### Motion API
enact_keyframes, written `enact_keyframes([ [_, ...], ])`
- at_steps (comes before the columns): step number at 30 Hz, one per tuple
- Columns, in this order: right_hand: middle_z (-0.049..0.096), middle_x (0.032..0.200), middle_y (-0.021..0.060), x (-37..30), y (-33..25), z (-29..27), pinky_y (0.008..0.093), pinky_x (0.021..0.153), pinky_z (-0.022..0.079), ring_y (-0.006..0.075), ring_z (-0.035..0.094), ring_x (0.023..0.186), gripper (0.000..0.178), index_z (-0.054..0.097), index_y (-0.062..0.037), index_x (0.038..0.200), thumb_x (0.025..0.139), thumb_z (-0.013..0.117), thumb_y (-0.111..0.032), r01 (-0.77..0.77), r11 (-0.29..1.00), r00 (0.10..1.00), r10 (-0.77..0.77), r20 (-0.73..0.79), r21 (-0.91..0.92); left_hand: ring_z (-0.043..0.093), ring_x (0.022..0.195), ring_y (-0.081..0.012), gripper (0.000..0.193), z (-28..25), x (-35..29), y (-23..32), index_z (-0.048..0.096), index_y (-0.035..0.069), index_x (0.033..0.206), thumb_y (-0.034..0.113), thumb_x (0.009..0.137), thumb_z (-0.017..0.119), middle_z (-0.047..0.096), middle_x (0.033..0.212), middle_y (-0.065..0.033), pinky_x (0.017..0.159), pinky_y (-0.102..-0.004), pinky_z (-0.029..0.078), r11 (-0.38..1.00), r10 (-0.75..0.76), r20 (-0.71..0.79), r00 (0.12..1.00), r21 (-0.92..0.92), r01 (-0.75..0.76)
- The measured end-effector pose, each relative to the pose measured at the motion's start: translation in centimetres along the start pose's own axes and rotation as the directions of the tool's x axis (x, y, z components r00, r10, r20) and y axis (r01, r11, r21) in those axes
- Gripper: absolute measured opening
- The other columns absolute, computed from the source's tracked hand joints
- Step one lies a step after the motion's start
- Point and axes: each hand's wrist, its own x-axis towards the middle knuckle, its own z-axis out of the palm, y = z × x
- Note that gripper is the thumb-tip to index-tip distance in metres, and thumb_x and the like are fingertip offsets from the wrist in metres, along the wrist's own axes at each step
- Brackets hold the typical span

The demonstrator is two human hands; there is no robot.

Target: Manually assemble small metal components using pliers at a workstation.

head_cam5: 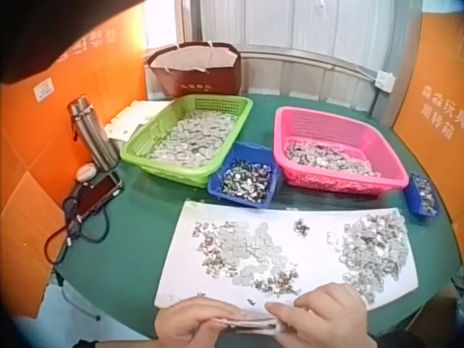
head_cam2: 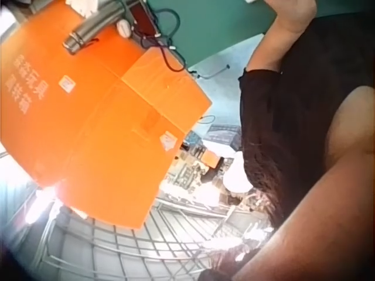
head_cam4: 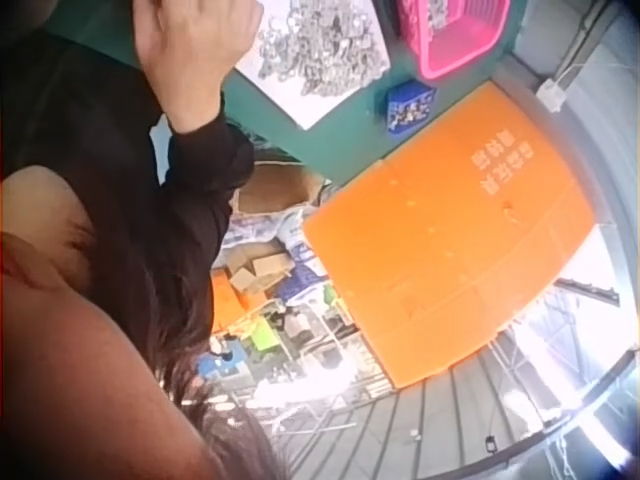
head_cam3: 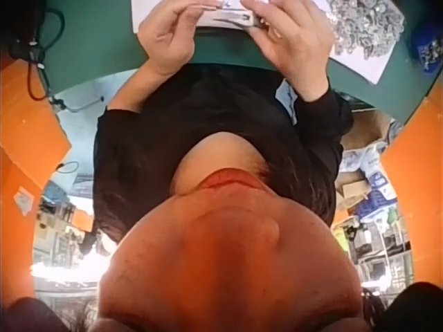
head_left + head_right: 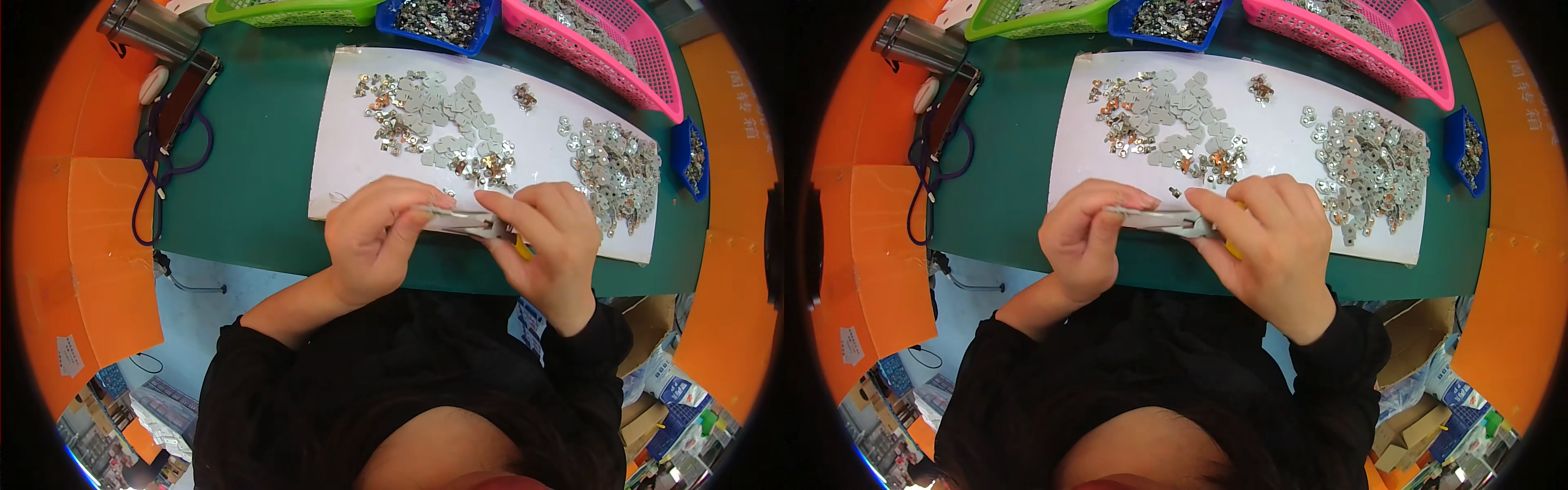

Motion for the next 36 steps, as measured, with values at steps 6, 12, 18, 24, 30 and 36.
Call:
enact_keyframes([
  [6,0.066,0.077,0.0038,0.9,0.5,-1.2,0.0268,0.068,0.046,0.0123,0.060,0.072,0.021,0.075,-0.0013,0.096,0.086,0.073,-0.019,-0.686,0.427,0.711,0.225,0.666,0.589,0.069,0.082,-0.0214,0.014,-1.0,1.0,0.6,0.064,-0.005,0.096,0.006,0.099,0.056,0.070,0.091,-0.0158,0.074,-0.0309,0.055,0.998,-0.013,0.077,0.997,0.063,0.008],
  [12,0.063,0.069,0.0018,1.7,1.1,-1.2,0.0222,0.063,0.046,0.0076,0.058,0.066,0.031,0.075,0.0036,0.097,0.093,0.068,-0.026,-0.847,0.134,0.518,-0.009,0.855,0.515,0.069,0.070,-0.0225,0.009,-0.9,1.4,0.6,0.069,0.002,0.091,-0.001,0.082,0.072,0.072,0.084,-0.0084,0.058,-0.0281,0.053,0.960,0.201,0.067,0.977,0.186,-0.210],
  [18,0.059,0.063,-0.0019,1.6,1.8,-0.6,0.0196,0.056,0.045,0.0050,0.055,0.059,0.029,0.076,-0.0024,0.102,0.098,0.065,-0.029,-0.848,0.181,0.495,-0.062,0.867,0.498,0.069,0.069,-0.0229,0.011,-1.4,1.5,0.1,0.069,0.001,0.089,0.000,0.079,0.074,0.070,0.082,-0.0084,0.058,-0.0287,0.053,0.920,0.293,0.100,0.951,0.243,-0.309],
  [24,0.071,0.077,0.0075,1.7,1.9,-0.5,0.0234,0.058,0.046,0.0078,0.058,0.061,0.024,0.074,0.0042,0.092,0.093,0.066,-0.019,-0.850,0.220,0.470,-0.096,0.877,0.479,0.069,0.073,-0.0242,0.004,-2.1,1.3,0.9,0.065,-0.002,0.092,0.001,0.091,0.064,0.070,0.084,-0.0120,0.065,-0.0309,0.055,0.903,0.272,0.215,0.938,0.279,-0.326],
  [30,0.070,0.074,0.0093,0.8,0.1,-0.4,0.0277,0.059,0.048,0.0148,0.063,0.063,0.013,0.073,0.0012,0.089,0.083,0.075,-0.010,-0.497,0.729,0.776,0.131,0.616,0.471,0.065,0.068,-0.0194,0.007,-1.5,0.7,2.7,0.064,-0.004,0.091,0.001,0.095,0.061,0.069,0.083,-0.0132,0.063,-0.0275,0.051,0.977,-0.009,0.131,0.991,0.214,-0.019],
  [36,0.065,0.073,0.0114,0.8,-0.3,-0.5,0.0300,0.058,0.046,0.0221,0.062,0.063,0.015,0.072,0.0010,0.089,0.078,0.077,-0.008,-0.301,0.884,0.927,0.183,0.326,0.358,0.065,0.076,-0.0185,0.007,-0.8,1.3,1.3,0.062,-0.005,0.095,0.001,0.097,0.058,0.069,0.088,-0.0135,0.067,-0.0272,0.051,0.982,0.083,0.034,0.996,0.169,-0.087],
])
